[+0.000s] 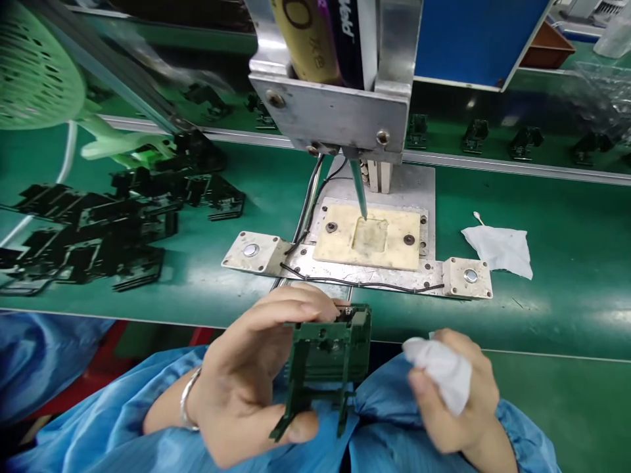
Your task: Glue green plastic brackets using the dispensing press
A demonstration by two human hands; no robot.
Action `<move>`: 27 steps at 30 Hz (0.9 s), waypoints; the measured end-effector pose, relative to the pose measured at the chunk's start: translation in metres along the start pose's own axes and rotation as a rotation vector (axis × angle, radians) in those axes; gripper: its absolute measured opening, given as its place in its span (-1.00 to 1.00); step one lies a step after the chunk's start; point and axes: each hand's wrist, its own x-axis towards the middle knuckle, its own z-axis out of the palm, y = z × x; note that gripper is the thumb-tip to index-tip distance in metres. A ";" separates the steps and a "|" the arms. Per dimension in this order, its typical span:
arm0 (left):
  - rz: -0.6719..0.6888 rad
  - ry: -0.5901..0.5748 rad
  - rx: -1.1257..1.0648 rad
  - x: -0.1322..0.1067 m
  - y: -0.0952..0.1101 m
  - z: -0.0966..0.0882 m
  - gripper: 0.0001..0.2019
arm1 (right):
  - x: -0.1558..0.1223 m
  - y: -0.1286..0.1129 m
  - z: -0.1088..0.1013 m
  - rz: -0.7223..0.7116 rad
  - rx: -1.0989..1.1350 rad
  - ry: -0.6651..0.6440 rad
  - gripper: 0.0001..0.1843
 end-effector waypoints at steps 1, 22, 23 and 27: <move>0.020 0.002 0.010 0.001 -0.001 0.001 -0.33 | 0.007 -0.007 0.002 -0.103 0.022 -0.055 -0.96; -0.137 -0.017 0.344 0.008 -0.006 -0.045 -0.41 | 0.008 0.035 -0.003 -0.183 -0.472 0.213 -0.85; -0.182 0.020 0.432 0.014 -0.012 -0.063 -0.40 | -0.004 0.050 -0.011 -0.067 -0.584 0.300 -0.85; -0.428 0.370 0.585 0.071 -0.049 -0.137 -0.35 | -0.046 0.102 -0.033 0.563 -0.620 0.505 -0.64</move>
